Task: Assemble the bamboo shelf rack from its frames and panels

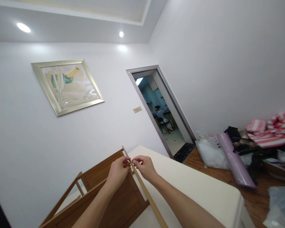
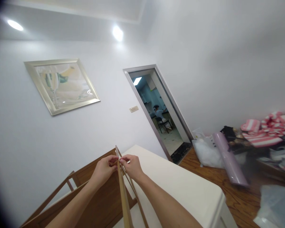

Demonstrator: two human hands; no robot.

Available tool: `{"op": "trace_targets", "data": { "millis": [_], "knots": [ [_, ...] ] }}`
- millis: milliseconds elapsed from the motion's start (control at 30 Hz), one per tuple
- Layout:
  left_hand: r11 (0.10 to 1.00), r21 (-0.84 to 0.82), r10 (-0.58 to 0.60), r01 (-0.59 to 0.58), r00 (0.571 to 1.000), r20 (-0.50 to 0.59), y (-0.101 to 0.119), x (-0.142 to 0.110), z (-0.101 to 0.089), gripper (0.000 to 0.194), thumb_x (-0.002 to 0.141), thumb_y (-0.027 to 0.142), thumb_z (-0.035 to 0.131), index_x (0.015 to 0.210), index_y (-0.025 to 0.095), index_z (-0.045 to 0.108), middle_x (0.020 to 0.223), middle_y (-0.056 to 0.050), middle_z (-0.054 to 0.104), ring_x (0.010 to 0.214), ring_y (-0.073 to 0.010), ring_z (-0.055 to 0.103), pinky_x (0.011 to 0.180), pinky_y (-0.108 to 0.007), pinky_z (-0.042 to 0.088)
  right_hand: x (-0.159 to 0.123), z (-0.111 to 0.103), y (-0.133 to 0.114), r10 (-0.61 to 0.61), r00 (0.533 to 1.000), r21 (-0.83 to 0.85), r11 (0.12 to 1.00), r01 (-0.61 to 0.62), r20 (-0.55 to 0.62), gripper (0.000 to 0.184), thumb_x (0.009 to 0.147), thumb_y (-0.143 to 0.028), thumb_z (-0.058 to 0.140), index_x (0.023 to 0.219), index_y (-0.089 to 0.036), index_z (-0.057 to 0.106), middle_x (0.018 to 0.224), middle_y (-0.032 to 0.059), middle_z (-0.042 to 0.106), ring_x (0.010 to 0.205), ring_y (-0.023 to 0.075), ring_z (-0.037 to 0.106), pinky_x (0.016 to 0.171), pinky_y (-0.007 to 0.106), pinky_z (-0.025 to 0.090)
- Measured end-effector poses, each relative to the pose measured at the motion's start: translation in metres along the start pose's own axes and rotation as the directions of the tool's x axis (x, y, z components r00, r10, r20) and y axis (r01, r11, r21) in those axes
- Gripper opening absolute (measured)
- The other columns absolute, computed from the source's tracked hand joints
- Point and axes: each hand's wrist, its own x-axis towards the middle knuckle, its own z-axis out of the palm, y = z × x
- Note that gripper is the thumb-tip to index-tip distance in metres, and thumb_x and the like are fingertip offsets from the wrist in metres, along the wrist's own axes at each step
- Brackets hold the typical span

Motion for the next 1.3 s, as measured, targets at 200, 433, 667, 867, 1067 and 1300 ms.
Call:
{"op": "trace_targets", "data": {
  "millis": [200, 433, 667, 867, 1067, 1300],
  "knots": [
    [0.999, 0.031, 0.033, -0.032, 0.999, -0.032, 0.001, -0.003, 0.002, 0.036, 0.070, 0.008, 0.060, 0.103, 0.021, 0.069, 0.088, -0.002, 0.073, 0.080, -0.0153, 0.066, 0.074, -0.025, 0.046, 0.000, -0.001, 0.000, -0.079, 0.996, -0.118, 0.990, 0.082, 0.037, 0.016, 0.086, -0.024, 0.053, 0.080, -0.022, 0.068, 0.076, -0.0001, 0.068, 0.071, 0.0148, 0.060, 0.065, 0.025, 0.045],
    [0.994, 0.075, 0.085, -0.079, 0.993, -0.084, 0.000, -0.005, 0.008, 0.037, 0.075, 0.007, 0.058, 0.109, 0.020, 0.067, 0.093, -0.003, 0.071, 0.083, -0.0156, 0.064, 0.078, -0.027, 0.046, 0.001, 0.004, 0.013, -0.160, 0.980, -0.261, 0.947, 0.187, 0.120, 0.026, 0.097, -0.033, 0.037, 0.078, -0.023, 0.051, 0.074, -0.0025, 0.054, 0.070, 0.0136, 0.051, 0.065, 0.025, 0.039],
    [0.991, 0.096, 0.102, -0.094, 0.991, -0.081, 0.000, -0.007, 0.010, 0.038, 0.076, 0.007, 0.060, 0.111, 0.021, 0.065, 0.091, -0.002, 0.070, 0.084, -0.0160, 0.063, 0.079, -0.028, 0.046, 0.001, 0.005, 0.017, -0.140, 0.985, -0.260, 0.952, 0.161, 0.097, 0.030, 0.099, -0.041, 0.035, 0.081, -0.022, 0.050, 0.078, -0.0004, 0.056, 0.073, 0.0151, 0.051, 0.066, 0.027, 0.039],
    [0.962, 0.175, 0.250, -0.208, 0.929, -0.271, 0.005, -0.025, 0.014, 0.037, 0.079, 0.007, 0.057, 0.113, 0.021, 0.062, 0.108, -0.006, 0.068, 0.100, -0.0216, 0.061, 0.090, -0.036, 0.045, 0.001, 0.004, 0.008, -0.151, 0.984, -0.186, 0.968, 0.166, 0.095, 0.022, 0.096, -0.037, 0.041, 0.086, -0.022, 0.054, 0.081, 0.0003, 0.061, 0.078, 0.0160, 0.055, 0.070, 0.028, 0.043],
    [0.976, 0.108, 0.217, -0.191, 0.777, -0.591, 0.007, -0.073, 0.068, 0.013, 0.091, 0.019, 0.047, 0.090, 0.019, 0.060, 0.084, -0.005, 0.064, 0.083, -0.0200, 0.061, 0.080, -0.035, 0.047, 0.000, 0.003, 0.007, -0.094, 0.991, -0.148, 0.983, 0.107, 0.091, 0.027, 0.094, -0.044, 0.044, 0.083, -0.023, 0.055, 0.075, -0.0008, 0.058, 0.071, 0.0156, 0.054, 0.059, 0.025, 0.043],
    [0.997, 0.073, 0.006, 0.028, 0.904, -0.428, -0.003, -0.095, 0.130, 0.028, 0.094, 0.014, 0.039, 0.113, 0.020, 0.058, 0.101, -0.006, 0.066, 0.082, -0.0165, 0.067, 0.067, -0.026, 0.048, 0.000, 0.004, 0.010, -0.057, 0.995, -0.106, 0.992, 0.066, 0.081, 0.032, 0.092, -0.051, 0.045, 0.091, -0.022, 0.058, 0.081, 0.0014, 0.062, 0.071, 0.0158, 0.057, 0.059, 0.026, 0.049]
  ]
}}
